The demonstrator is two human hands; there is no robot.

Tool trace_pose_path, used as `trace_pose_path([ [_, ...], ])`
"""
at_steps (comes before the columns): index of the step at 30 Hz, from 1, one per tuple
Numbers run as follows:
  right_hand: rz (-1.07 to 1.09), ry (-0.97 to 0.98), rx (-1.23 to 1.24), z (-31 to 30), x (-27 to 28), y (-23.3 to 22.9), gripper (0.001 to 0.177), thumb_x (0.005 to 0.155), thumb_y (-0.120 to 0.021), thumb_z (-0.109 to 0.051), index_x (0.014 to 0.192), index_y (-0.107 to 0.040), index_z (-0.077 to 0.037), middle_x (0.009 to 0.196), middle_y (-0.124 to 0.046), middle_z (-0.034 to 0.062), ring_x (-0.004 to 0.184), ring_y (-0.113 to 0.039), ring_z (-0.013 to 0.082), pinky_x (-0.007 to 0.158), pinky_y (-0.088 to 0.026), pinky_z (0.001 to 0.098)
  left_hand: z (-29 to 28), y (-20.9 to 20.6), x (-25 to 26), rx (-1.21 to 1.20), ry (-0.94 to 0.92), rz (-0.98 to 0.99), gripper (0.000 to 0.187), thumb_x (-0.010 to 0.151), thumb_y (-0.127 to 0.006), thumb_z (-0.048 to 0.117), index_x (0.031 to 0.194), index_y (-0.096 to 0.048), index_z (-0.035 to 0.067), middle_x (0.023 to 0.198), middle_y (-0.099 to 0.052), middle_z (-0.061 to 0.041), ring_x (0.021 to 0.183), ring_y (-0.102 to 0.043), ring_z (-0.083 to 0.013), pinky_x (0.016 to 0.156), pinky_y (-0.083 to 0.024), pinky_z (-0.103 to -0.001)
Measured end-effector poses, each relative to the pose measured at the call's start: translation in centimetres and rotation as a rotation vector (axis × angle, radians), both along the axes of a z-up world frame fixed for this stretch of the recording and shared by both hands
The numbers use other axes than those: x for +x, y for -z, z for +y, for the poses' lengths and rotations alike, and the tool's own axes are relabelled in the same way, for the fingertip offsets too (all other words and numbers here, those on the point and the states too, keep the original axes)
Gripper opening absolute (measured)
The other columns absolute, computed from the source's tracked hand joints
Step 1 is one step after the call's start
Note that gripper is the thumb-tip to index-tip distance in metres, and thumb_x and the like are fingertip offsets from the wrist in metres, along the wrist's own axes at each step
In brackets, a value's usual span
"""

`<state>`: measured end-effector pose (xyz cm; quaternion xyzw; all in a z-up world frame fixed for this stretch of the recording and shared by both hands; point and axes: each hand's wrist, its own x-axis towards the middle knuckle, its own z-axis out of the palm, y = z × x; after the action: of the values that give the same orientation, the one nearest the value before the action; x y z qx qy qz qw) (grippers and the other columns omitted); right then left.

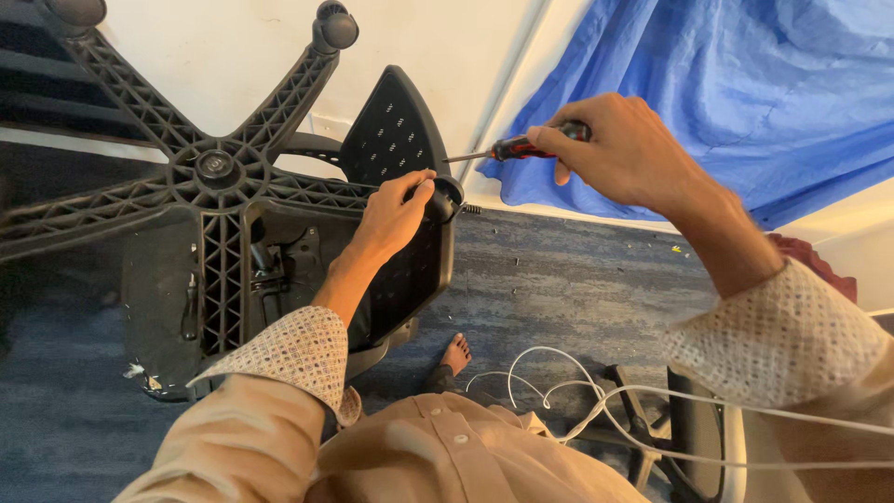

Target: The person uses a screwdriver to remove a screw from the underside of an overturned office chair, detaching a caster wheel from the chair base.

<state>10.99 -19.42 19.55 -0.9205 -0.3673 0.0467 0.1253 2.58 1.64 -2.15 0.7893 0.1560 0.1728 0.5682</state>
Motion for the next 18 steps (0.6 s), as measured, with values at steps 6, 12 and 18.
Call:
trace_pose_path([
  [6,0.141,0.142,0.047,-3.4,-3.2,0.5,0.041,0.095,-0.06,-0.043,0.109,-0.08,-0.01,0.07,-0.075,0.0055,0.053,-0.055,0.0126,0.048,-0.04,0.034,0.3,0.9,0.6,-0.144,0.165,-0.073,0.04,0.106,-0.043,0.02,0.129,-0.072,0.007,0.101,-0.07,-0.014,0.1,-0.062,-0.0242,0.099,-0.047,-0.032],
  [12,0.13,0.075,0.074,-4.3,-5.5,1.8,0.036,0.096,-0.059,-0.037,0.11,-0.078,-0.01,0.069,-0.075,0.0017,0.05,-0.051,0.0134,0.047,-0.04,0.0349,-0.5,2.5,0.1,-0.209,0.158,-0.245,0.04,0.104,-0.038,0.016,0.127,-0.067,0.002,0.131,-0.066,-0.011,0.128,-0.056,-0.0204,0.113,-0.037,-0.032],
  [18,0.146,0.048,0.028,-3.6,-6.3,1.8,0.037,0.095,-0.059,-0.04,0.108,-0.079,-0.012,0.064,-0.072,0.003,0.047,-0.049,0.0136,0.047,-0.038,0.0354,-1.2,2.1,-1.5,-0.226,0.138,-0.227,0.04,0.103,-0.037,0.016,0.127,-0.067,0.002,0.137,-0.063,-0.011,0.133,-0.053,-0.0207,0.114,-0.034,-0.032],
])
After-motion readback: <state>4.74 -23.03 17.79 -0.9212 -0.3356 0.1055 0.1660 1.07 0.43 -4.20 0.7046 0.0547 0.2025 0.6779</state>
